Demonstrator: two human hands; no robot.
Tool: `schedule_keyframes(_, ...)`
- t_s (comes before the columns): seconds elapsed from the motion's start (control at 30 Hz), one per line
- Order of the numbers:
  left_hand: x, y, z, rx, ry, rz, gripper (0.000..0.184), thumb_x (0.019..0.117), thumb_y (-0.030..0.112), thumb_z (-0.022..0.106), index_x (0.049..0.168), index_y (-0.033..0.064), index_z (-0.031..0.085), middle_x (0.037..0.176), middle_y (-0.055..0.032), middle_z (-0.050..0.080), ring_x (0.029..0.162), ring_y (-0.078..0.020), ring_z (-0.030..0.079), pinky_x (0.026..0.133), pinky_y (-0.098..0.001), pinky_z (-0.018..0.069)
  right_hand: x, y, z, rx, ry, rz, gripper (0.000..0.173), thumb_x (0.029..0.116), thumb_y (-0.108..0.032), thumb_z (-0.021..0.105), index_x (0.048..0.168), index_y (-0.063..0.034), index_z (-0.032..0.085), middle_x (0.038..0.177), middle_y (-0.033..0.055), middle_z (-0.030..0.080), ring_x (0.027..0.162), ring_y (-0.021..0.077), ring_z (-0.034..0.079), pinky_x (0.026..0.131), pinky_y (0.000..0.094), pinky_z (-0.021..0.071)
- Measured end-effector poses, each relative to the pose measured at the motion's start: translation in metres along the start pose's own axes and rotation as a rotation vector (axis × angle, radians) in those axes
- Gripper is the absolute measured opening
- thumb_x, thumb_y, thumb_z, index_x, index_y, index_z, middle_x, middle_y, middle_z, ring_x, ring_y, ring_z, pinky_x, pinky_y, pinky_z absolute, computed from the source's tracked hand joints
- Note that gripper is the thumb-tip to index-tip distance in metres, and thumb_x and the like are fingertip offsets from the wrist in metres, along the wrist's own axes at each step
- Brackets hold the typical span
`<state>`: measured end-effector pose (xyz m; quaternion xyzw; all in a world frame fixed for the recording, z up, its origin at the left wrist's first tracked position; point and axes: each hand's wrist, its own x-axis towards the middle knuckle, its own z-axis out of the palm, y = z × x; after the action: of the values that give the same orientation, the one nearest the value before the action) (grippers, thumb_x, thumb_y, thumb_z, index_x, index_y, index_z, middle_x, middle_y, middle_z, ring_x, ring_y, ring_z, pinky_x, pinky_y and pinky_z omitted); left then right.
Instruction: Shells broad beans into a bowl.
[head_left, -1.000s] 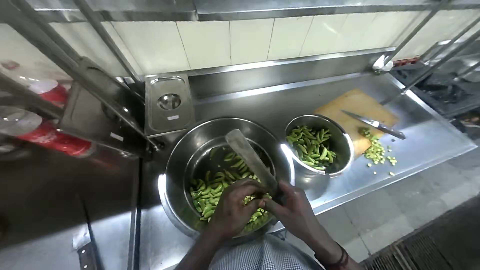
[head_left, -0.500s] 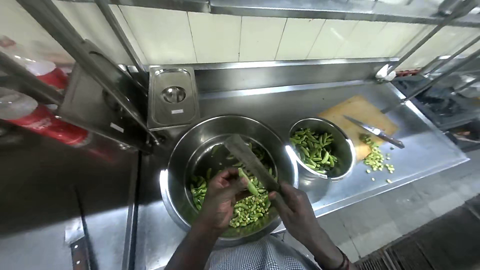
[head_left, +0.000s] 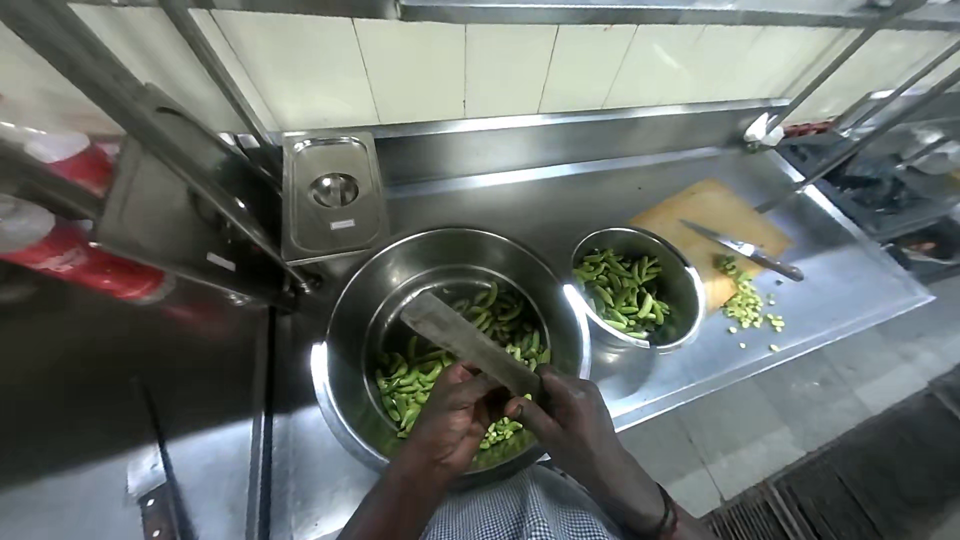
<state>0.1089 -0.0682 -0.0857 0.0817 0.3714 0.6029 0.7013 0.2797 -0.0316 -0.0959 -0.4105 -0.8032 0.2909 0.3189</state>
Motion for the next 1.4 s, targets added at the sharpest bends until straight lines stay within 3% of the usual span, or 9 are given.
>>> schedule_keyframes(0.3,0.026,0.046,-0.028,0.100,0.253,0.294,0.017,0.1055,0.012,0.047,0.115,0.0111,0.060,0.099,-0.0062,0.065,0.085,-0.0194,0.067,0.081,-0.0391,0.0594,-0.002,0.015,-0.010,0.034,0.084,0.012,0.056,0.1067,-0.059,0.033,0.083,-0.0160,0.059,0.062,-0.0042,0.049,0.053,0.0077,0.050,0.048,0.0290,0.0460)
schedule_keyframes(0.43,0.044,0.054,-0.041,0.791,0.288,0.380,0.017,0.0963,0.005,0.066,0.112,0.0106,0.065,0.099,-0.0036,0.065,0.069,-0.0111,0.056,0.060,-0.0264,0.0501,-0.002,0.016,-0.012,-0.006,0.077,0.084,0.042,0.0999,-0.055,0.055,0.092,-0.0152,0.065,0.069,-0.0056,0.056,0.059,0.0069,0.056,0.054,0.0295,0.0516)
schedule_keyframes(0.57,0.091,0.053,-0.055,1.685,0.066,0.252,0.021,0.0973,0.016,0.068,0.116,0.0072,0.072,0.114,-0.0175,0.070,0.107,-0.0351,0.067,0.096,-0.0596,0.0523,-0.002,0.017,-0.013,0.007,0.090,0.106,0.043,0.1007,-0.056,0.052,0.095,-0.0160,0.066,0.069,-0.0068,0.057,0.058,0.0052,0.056,0.053,0.0272,0.0508)
schedule_keyframes(0.73,0.145,0.021,-0.077,2.149,-0.231,0.024,0.027,0.0985,0.020,0.064,0.124,0.0146,0.069,0.119,-0.0156,0.070,0.111,-0.0381,0.067,0.093,-0.0635,0.0526,-0.002,0.020,-0.017,0.017,0.101,0.125,0.044,0.1002,-0.059,0.051,0.092,-0.0183,0.065,0.068,-0.0081,0.055,0.056,0.0047,0.053,0.051,0.0264,0.0484)
schedule_keyframes(0.87,0.151,0.007,-0.084,2.196,-0.287,-0.072,0.033,0.1011,0.019,0.060,0.133,0.0143,0.063,0.126,-0.0163,0.067,0.116,-0.0387,0.065,0.095,-0.0631,0.0520,-0.005,0.021,-0.018,0.024,0.113,0.131,0.042,0.1000,-0.058,0.052,0.091,-0.0191,0.064,0.069,-0.0085,0.055,0.057,0.0043,0.054,0.051,0.0253,0.0480)
schedule_keyframes(1.03,0.142,0.018,-0.080,2.117,-0.186,-0.056,0.030,0.1019,0.026,0.060,0.125,0.0073,0.068,0.120,-0.0199,0.068,0.114,-0.0399,0.065,0.096,-0.0638,0.0508,-0.007,0.023,-0.018,0.071,0.088,0.170,0.044,0.0996,-0.059,0.053,0.093,-0.0177,0.066,0.070,-0.0064,0.058,0.058,0.0075,0.056,0.052,0.0302,0.0507)
schedule_keyframes(1.13,0.117,0.033,-0.058,1.950,-0.148,0.127,0.029,0.1012,0.027,0.064,0.125,0.0103,0.070,0.122,-0.0155,0.068,0.116,-0.0343,0.064,0.102,-0.0575,0.0499,-0.007,0.024,-0.017,0.089,0.079,0.178,0.041,0.0997,-0.056,0.054,0.093,-0.0175,0.066,0.069,-0.0066,0.058,0.059,0.0073,0.056,0.053,0.0294,0.0507)
schedule_keyframes(1.27,0.064,0.029,-0.034,1.670,-0.165,0.532,0.015,0.0947,0.021,0.074,0.109,0.0150,0.074,0.107,-0.0017,0.072,0.099,-0.0172,0.069,0.090,-0.0452,0.0577,-0.006,0.024,-0.016,0.142,0.054,0.205,0.037,0.0985,-0.053,0.058,0.094,-0.0170,0.066,0.070,-0.0057,0.060,0.059,0.0080,0.058,0.054,0.0298,0.0518)
schedule_keyframes(1.4,0.026,0.008,-0.018,1.466,-0.139,0.709,0.016,0.0885,0.017,0.076,0.105,0.0153,0.075,0.106,0.0023,0.072,0.100,-0.0088,0.068,0.088,-0.0332,0.0590,-0.005,0.018,-0.011,0.176,0.001,0.224,0.038,0.0930,-0.055,0.067,0.096,-0.0169,0.067,0.075,-0.0058,0.064,0.066,0.0073,0.063,0.060,0.0296,0.0558)
